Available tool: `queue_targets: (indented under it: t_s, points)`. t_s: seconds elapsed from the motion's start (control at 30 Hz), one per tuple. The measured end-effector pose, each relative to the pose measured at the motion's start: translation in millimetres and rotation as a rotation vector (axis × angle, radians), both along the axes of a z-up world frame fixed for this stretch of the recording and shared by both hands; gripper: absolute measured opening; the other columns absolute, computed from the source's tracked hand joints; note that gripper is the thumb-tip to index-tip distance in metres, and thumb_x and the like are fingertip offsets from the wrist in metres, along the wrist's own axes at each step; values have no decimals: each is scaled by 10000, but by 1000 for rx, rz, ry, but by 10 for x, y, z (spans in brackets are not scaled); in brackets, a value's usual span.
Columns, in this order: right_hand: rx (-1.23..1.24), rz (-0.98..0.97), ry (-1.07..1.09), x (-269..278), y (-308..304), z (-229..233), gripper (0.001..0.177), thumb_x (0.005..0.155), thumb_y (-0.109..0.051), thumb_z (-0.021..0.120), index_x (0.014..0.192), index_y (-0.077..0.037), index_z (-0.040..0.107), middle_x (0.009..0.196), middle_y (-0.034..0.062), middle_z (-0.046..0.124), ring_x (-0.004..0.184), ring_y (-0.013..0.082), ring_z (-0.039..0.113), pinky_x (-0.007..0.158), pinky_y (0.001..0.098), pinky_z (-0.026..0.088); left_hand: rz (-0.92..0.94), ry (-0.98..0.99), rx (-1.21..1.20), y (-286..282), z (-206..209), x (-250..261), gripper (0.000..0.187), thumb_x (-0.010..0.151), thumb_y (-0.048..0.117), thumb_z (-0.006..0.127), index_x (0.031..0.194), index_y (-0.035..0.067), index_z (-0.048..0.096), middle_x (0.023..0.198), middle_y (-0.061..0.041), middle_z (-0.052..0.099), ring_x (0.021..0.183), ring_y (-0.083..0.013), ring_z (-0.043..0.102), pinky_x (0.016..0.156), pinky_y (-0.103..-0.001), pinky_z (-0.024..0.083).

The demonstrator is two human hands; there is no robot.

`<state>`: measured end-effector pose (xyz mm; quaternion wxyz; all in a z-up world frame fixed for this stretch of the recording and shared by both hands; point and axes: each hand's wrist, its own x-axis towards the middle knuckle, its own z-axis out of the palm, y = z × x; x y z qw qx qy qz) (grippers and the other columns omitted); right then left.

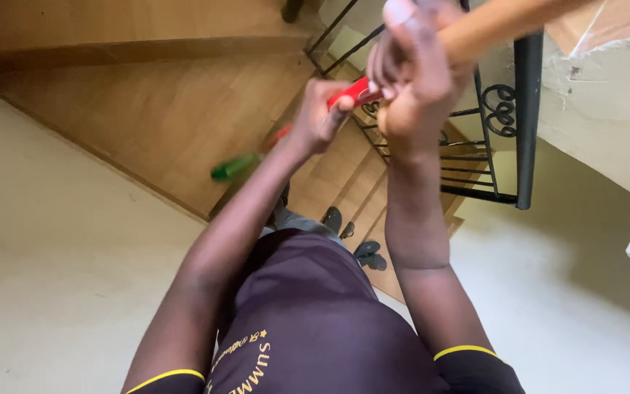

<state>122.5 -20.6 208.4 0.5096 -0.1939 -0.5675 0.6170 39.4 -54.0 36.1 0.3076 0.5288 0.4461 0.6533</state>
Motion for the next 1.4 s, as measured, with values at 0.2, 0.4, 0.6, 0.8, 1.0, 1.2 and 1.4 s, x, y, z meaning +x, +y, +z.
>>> queue_targets:
  t_s: [0.2, 0.4, 0.6, 0.8, 1.0, 1.2, 1.4]
  points:
    - [157, 89, 105, -86, 258, -144, 165, 1090, -57, 510, 934, -21, 551, 628, 27, 339, 430, 100, 322, 418, 300, 311, 180, 251, 111, 354, -26, -442, 978, 941, 906, 247, 819, 4, 604, 656, -124, 491, 611, -273, 537, 607, -412, 397]
    - [53, 8, 210, -782, 437, -1185, 208, 1105, -35, 502, 900, -70, 489, 621, 21, 397, 490, 123, 416, 475, 299, 369, 303, 90, 55, 443, -924, -887, 958, 940, 861, 415, 1001, -67, 640, 814, -182, 600, 788, -351, 612, 692, -440, 481]
    - [66, -207, -7, -775, 814, -1161, 51, 942, -88, 518, 903, -56, 515, 670, 11, 493, 494, 122, 499, 449, 304, 406, 518, 64, 227, 731, -1034, -781, 870, 1081, 763, 476, 1101, -99, 585, 1066, -259, 600, 979, -398, 569, 822, -482, 446]
    - [58, -123, 61, -972, 875, -962, 194, 1055, -127, 564, 897, -15, 547, 617, -7, 394, 492, 99, 347, 475, 312, 317, 420, 40, -14, 734, -698, -923, 821, 929, 834, 443, 896, 16, 507, 802, -147, 481, 755, -276, 516, 683, -397, 404]
    - [70, 6, 65, -1209, 1123, -773, 257, 1057, -147, 580, 837, -59, 481, 636, -13, 374, 502, 92, 327, 475, 298, 303, 578, -2, -52, 990, -551, -1012, 893, 866, 911, 392, 843, 26, 508, 711, -139, 473, 662, -287, 536, 617, -405, 419]
    - [30, 151, 90, -1281, 1336, -561, 246, 1047, -170, 519, 830, -59, 484, 628, 11, 388, 510, 104, 352, 480, 289, 338, 752, 5, -92, 1173, -380, -908, 902, 848, 939, 350, 792, 53, 505, 673, -142, 508, 641, -339, 592, 584, -432, 412]
    - [194, 356, -147, -1403, 998, -333, 305, 1081, -126, 545, 801, -57, 445, 679, 13, 399, 544, 127, 422, 535, 284, 421, 916, 102, -113, 852, -161, -1077, 810, 787, 875, 574, 770, 68, 513, 603, -107, 524, 604, -341, 607, 554, -427, 425]
